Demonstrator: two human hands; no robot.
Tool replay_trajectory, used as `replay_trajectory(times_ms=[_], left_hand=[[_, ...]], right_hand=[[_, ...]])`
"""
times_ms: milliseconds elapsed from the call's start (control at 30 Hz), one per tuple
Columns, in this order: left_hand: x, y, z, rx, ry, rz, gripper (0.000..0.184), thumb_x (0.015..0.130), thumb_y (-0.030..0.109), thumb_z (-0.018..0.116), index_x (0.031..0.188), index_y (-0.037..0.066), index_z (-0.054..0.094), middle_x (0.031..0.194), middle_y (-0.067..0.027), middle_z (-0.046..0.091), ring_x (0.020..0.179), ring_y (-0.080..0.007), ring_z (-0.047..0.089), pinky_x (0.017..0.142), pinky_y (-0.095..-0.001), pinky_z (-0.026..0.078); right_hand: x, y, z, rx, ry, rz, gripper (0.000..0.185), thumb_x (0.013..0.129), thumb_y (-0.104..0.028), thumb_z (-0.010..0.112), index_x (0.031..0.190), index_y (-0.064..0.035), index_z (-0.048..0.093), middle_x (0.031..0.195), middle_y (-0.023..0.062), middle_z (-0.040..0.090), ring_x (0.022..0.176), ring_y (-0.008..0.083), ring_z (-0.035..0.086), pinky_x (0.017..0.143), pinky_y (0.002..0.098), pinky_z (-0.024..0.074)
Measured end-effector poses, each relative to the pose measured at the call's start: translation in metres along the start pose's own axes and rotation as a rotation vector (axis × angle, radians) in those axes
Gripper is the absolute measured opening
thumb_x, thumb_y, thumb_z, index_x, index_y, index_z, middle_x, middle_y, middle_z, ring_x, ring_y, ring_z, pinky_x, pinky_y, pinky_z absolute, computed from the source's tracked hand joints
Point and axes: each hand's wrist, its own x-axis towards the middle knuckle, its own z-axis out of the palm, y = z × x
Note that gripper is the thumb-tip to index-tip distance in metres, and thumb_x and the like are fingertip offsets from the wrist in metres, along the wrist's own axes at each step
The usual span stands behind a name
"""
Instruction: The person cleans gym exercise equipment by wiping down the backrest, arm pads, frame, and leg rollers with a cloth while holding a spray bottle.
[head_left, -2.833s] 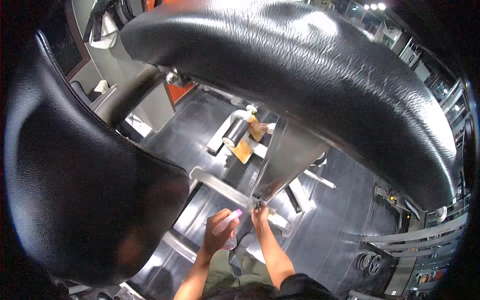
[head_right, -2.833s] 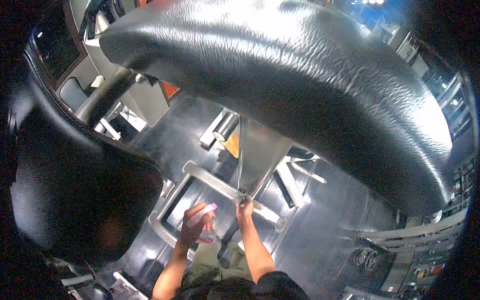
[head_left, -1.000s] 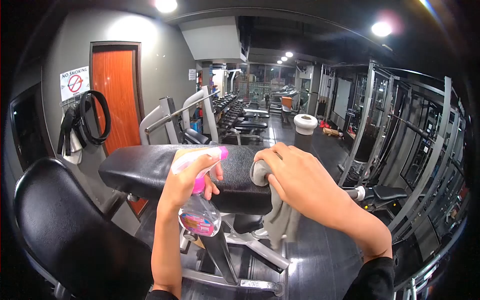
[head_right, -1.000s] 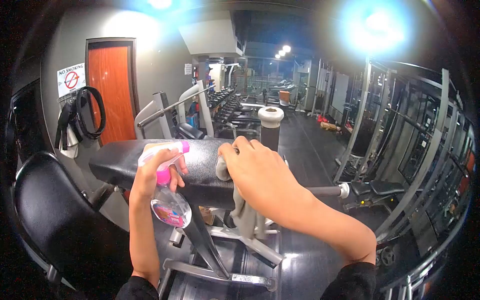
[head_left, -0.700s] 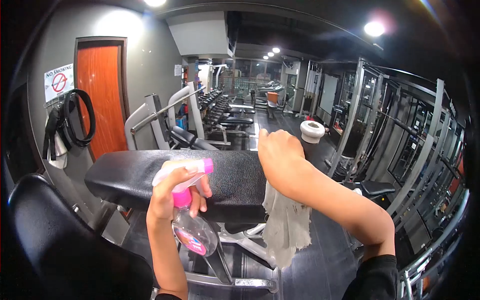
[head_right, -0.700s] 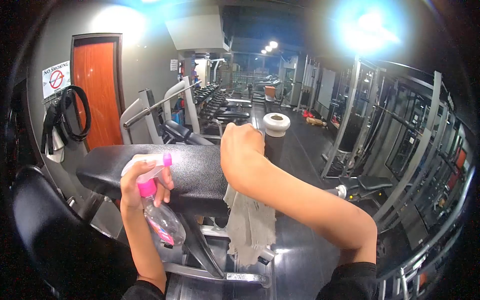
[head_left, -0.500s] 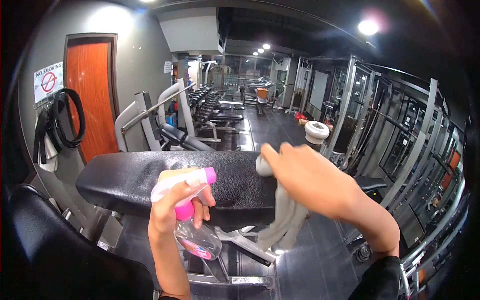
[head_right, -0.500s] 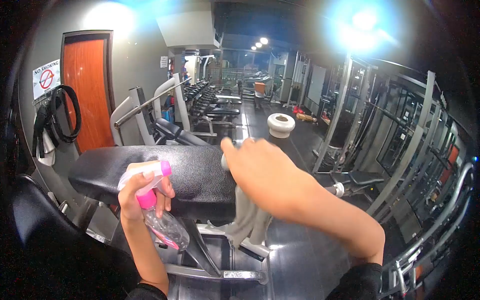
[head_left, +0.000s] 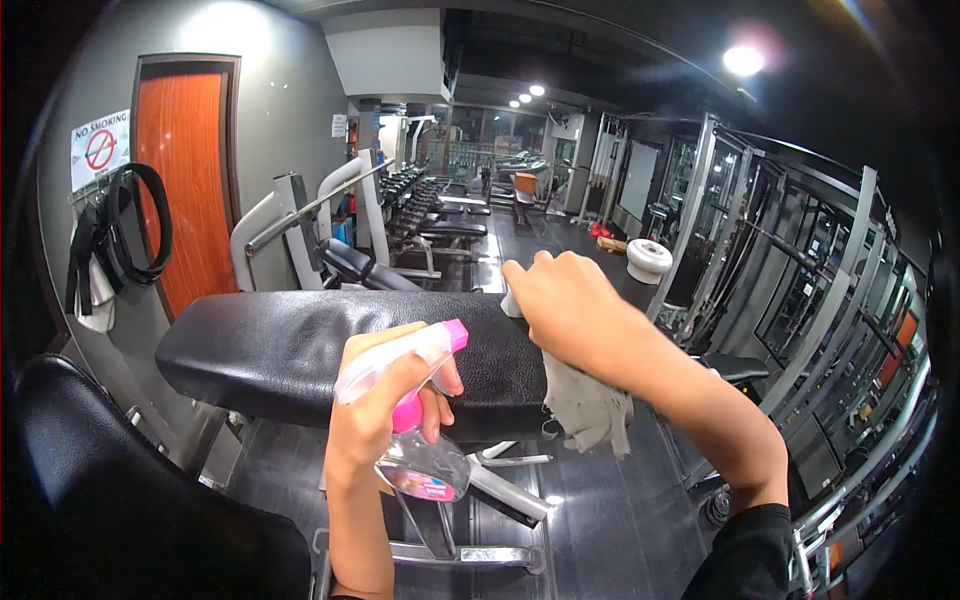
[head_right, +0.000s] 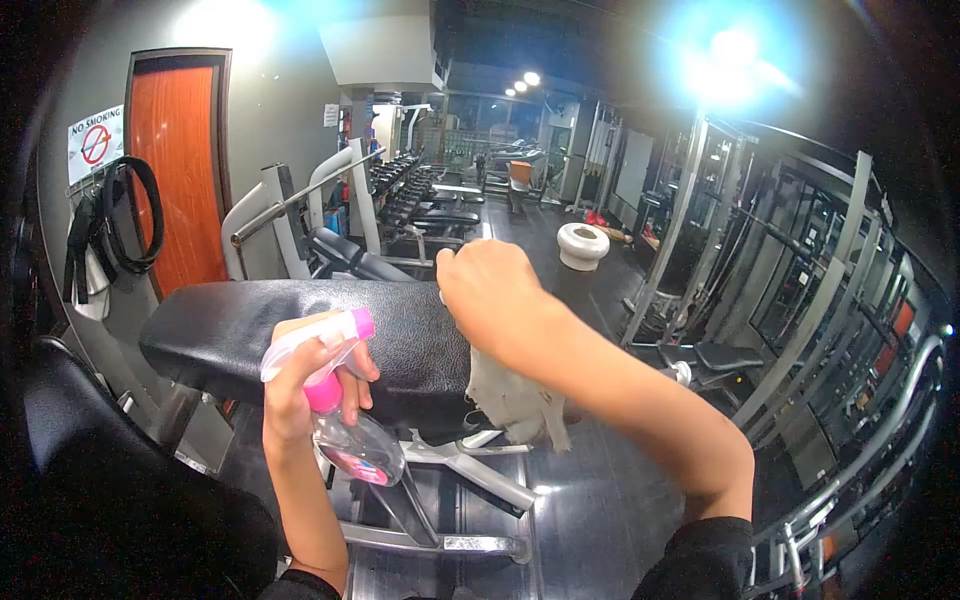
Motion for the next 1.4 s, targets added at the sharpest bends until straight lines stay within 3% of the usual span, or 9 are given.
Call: replay_trajectory(times_ms=[233, 333, 433, 533, 700, 900, 1033, 1300, 1400], left_hand=[[-0.001, -0.002, 0.004, -0.012, 0.044, 0.034, 0.033, 0.091, 0.023, 0.055, 0.085, -0.008, 0.063, 0.072, -0.0132, 0.064, 0.043, -0.0162, 0.058, 0.047, -0.0276, 0.05], [-0.001, -0.005, 0.003, -0.004, 0.039, 0.053, 0.032, 0.092, 0.022, 0.055, 0.088, -0.008, 0.063, 0.073, -0.0128, 0.064, 0.043, -0.0163, 0.058, 0.046, -0.0272, 0.05], [-0.001, -0.002, 0.006, 0.01, 0.076, 0.032, 0.03, 0.093, 0.021, 0.055, 0.089, -0.008, 0.064, 0.073, -0.0123, 0.064, 0.043, -0.0164, 0.058, 0.046, -0.0268, 0.05], [-0.007, 0.003, 0.006, 0.047, 0.112, 0.026, 0.03, 0.093, 0.021, 0.056, 0.089, -0.008, 0.064, 0.073, -0.0124, 0.063, 0.042, -0.017, 0.058, 0.045, -0.0274, 0.05], [-0.03, 0.016, -0.015, 0.059, 0.178, -0.003, 0.031, 0.092, 0.021, 0.056, 0.087, -0.008, 0.064, 0.071, -0.0135, 0.063, 0.04, -0.0178, 0.056, 0.044, -0.0293, 0.051], [-0.045, 0.016, -0.034, 0.143, 0.305, -0.076, 0.03, 0.09, 0.019, 0.055, 0.08, -0.008, 0.062, 0.068, -0.0133, 0.061, 0.037, -0.0178, 0.054, 0.043, -0.0314, 0.052], [-0.049, 0.014, -0.036, 0.177, 0.329, -0.089, 0.03, 0.091, 0.02, 0.055, 0.079, -0.008, 0.062, 0.068, -0.0124, 0.061, 0.038, -0.0175, 0.054, 0.045, -0.0308, 0.053], [-0.058, 0.014, -0.046, 0.235, 0.468, -0.045, 0.032, 0.091, 0.023, 0.055, 0.081, -0.007, 0.062, 0.069, -0.0125, 0.061, 0.039, -0.0171, 0.055, 0.045, -0.0295, 0.051], [-0.065, 0.012, -0.059, 0.186, 0.49, -0.001, 0.033, 0.09, 0.024, 0.055, 0.079, -0.006, 0.061, 0.069, -0.0131, 0.061, 0.039, -0.017, 0.055, 0.045, -0.0291, 0.05]], right_hand=[[-0.058, -0.002, -0.043, 0.48, -0.096, -0.273, 0.026, 0.085, -0.015, 0.062, 0.111, -0.0105, 0.059, 0.088, 0.0147, 0.063, 0.089, 0.037, 0.064, 0.08, 0.0457, 0.0514], [-0.067, -0.009, -0.05, 0.449, -0.169, -0.209, 0.026, 0.086, -0.018, 0.063, 0.112, -0.0154, 0.059, 0.094, 0.0149, 0.062, 0.09, 0.0372, 0.065, 0.079, 0.0485, 0.0522], [-0.039, 0.009, -0.018, 0.391, 0.101, -0.138, 0.024, 0.084, -0.018, 0.065, 0.107, -0.0116, 0.064, 0.093, 0.0148, 0.066, 0.091, 0.0362, 0.065, 0.08, 0.0453, 0.0515], [0.005, 0.023, 0.002, 0.515, 0.048, -0.088, 0.02, 0.084, -0.019, 0.066, 0.102, -0.0106, 0.067, 0.091, 0.0156, 0.068, 0.089, 0.0363, 0.065, 0.08, 0.045, 0.0514], [0.015, 0.0, 0.011, 0.531, 0.166, -0.223, 0.021, 0.083, -0.019, 0.067, 0.102, -0.0103, 0.068, 0.09, 0.0164, 0.069, 0.089, 0.0368, 0.065, 0.081, 0.044, 0.0514], [-0.018, -0.01, -0.024, 0.589, 0.064, -0.468, 0.023, 0.08, -0.018, 0.067, 0.102, -0.0098, 0.068, 0.089, 0.0157, 0.069, 0.089, 0.0364, 0.066, 0.081, 0.0431, 0.0518], [0.008, -0.001, -0.026, 0.59, -0.095, -0.207, 0.022, 0.082, -0.021, 0.068, 0.1, -0.008, 0.07, 0.091, 0.0178, 0.07, 0.088, 0.0361, 0.067, 0.08, 0.0417, 0.0531], [0.059, -0.043, 0.008, 0.545, 0.147, -0.433, 0.021, 0.083, -0.016, 0.064, 0.101, -0.0059, 0.065, 0.092, 0.0217, 0.067, 0.092, 0.0394, 0.065, 0.083, 0.0484, 0.0518], [0.033, -0.051, -0.012, 0.649, 0.075, -0.591, 0.024, 0.082, -0.017, 0.065, 0.105, -0.0089, 0.065, 0.093, 0.0202, 0.067, 0.094, 0.0391, 0.064, 0.083, 0.0478, 0.0515]])
